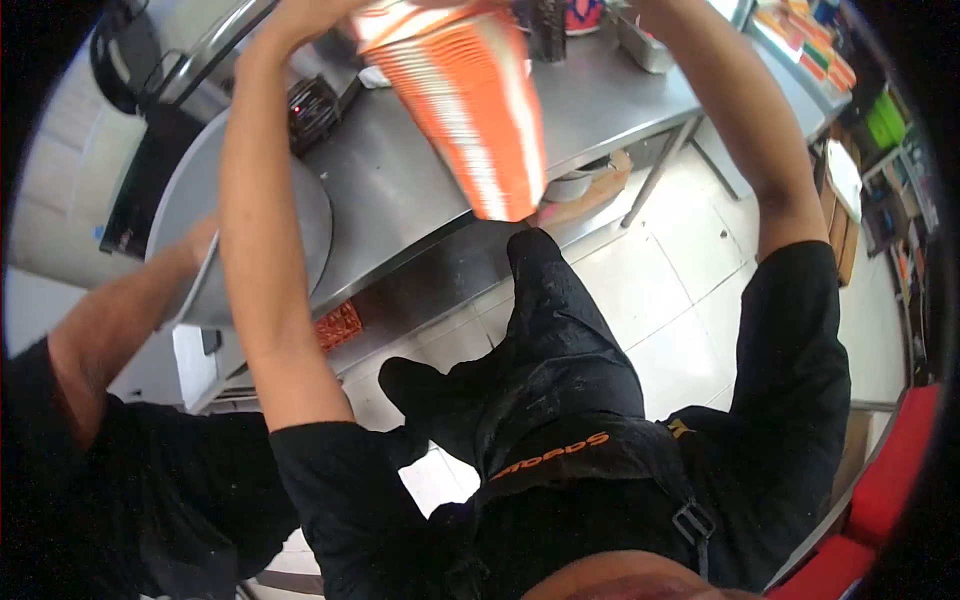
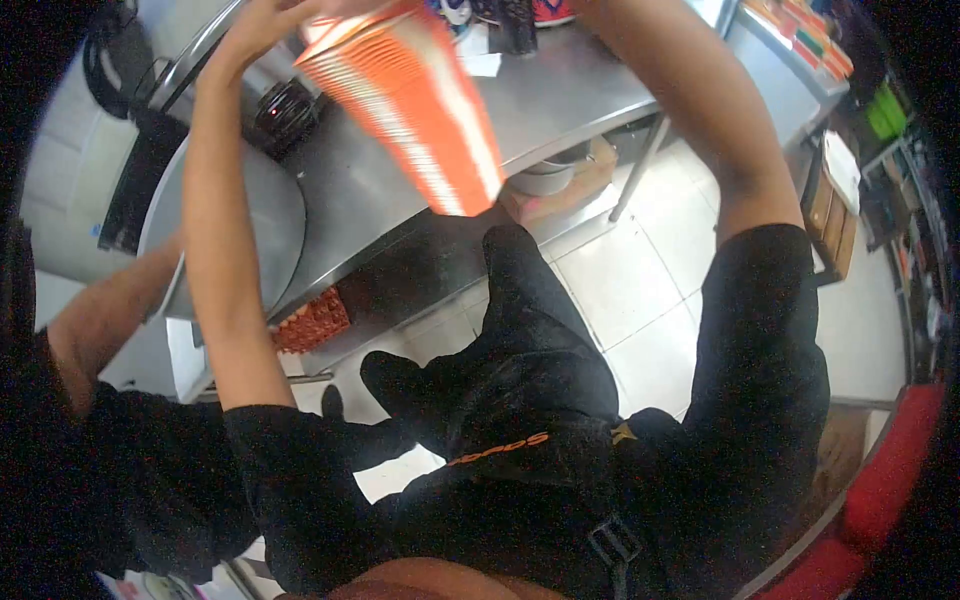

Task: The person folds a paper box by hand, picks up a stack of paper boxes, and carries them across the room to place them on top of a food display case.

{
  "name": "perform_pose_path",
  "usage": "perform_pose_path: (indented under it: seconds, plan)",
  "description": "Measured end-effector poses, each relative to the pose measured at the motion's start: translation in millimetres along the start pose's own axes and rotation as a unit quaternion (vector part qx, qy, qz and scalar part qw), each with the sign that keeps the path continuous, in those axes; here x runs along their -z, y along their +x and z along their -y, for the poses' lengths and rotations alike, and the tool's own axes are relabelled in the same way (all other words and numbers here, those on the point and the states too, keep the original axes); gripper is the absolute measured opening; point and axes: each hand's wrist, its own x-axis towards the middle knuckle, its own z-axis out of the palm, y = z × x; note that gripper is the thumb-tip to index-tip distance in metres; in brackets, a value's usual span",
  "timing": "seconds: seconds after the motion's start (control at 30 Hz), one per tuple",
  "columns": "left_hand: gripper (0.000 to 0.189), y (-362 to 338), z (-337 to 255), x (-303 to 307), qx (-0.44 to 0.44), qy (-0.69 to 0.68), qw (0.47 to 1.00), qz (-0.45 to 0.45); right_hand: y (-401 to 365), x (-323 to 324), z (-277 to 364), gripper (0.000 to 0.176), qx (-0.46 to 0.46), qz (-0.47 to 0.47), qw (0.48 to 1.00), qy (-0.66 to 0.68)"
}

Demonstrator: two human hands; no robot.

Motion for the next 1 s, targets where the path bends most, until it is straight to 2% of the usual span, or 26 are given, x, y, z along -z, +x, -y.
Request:
perform_pose_path:
  seconds: [0.03,0.07,0.1,0.13,0.17,0.23,0.33,0.37,0.43,0.47,0.57,0.67,0.77,0.87,0.97,1.0]
  plan:
    - [0.045,0,-1,-1,-0.028,-0.032,0.999,-0.01,-3,-2,7,0.079,0.009,0.019,1.0,-0.013]
    - [0.057,6,13,-1,0.005,-0.067,0.997,0.048,-1,-5,12,0.074,0.02,0.037,0.999,-0.025]
    - [0.053,16,49,-4,-0.03,-0.01,0.999,0.033,6,-19,5,0.069,0.072,-0.036,0.996,0.042]
    - [0.049,33,73,-7,-0.068,0.048,0.996,0.015,8,-23,1,0.068,0.072,-0.061,0.994,0.051]
    - [0.047,37,61,-7,-0.043,0.041,0.998,0.034,11,-27,-1,0.067,0.074,-0.083,0.992,0.06]
    - [0.044,27,39,0,0.011,0.024,0.998,0.065,23,-27,11,0.06,0.032,-0.086,0.992,0.085]
    - [0.04,30,43,6,0.028,0.074,0.992,0.1,48,-9,54,0.043,-0.096,-0.025,0.985,0.14]
    - [0.042,28,43,3,0.011,0.03,0.997,0.077,53,-3,63,0.038,-0.135,-0.005,0.979,0.155]
    - [0.042,30,54,-3,0.038,-0.055,0.996,0.065,36,-40,47,0.036,-0.014,-0.142,0.989,0.039]
    - [0.042,28,53,-4,0.055,-0.098,0.992,0.058,36,-42,45,0.036,-0.01,-0.153,0.987,0.039]
    - [0.042,30,44,4,0.07,-0.022,0.992,0.099,38,-52,42,0.036,0.011,-0.163,0.986,0.033]
    - [0.041,26,46,-6,0.075,-0.156,0.983,0.063,36,-62,36,0.037,0.023,-0.16,0.986,0.028]
    - [0.042,15,46,-14,0.118,-0.141,0.983,0.019,19,-73,35,0.042,0.007,-0.194,0.979,0.063]
    - [0.044,2,39,-28,0.064,-0.141,0.986,-0.063,14,-81,30,0.05,0.046,-0.192,0.98,0.016]
    - [0.044,-11,44,-33,0.076,-0.066,0.987,-0.127,11,-82,20,0.049,0.074,-0.212,0.974,0.028]
    - [0.044,-20,13,-30,0.096,-0.006,0.985,-0.141,6,-73,17,0.049,0.073,-0.173,0.982,0.037]
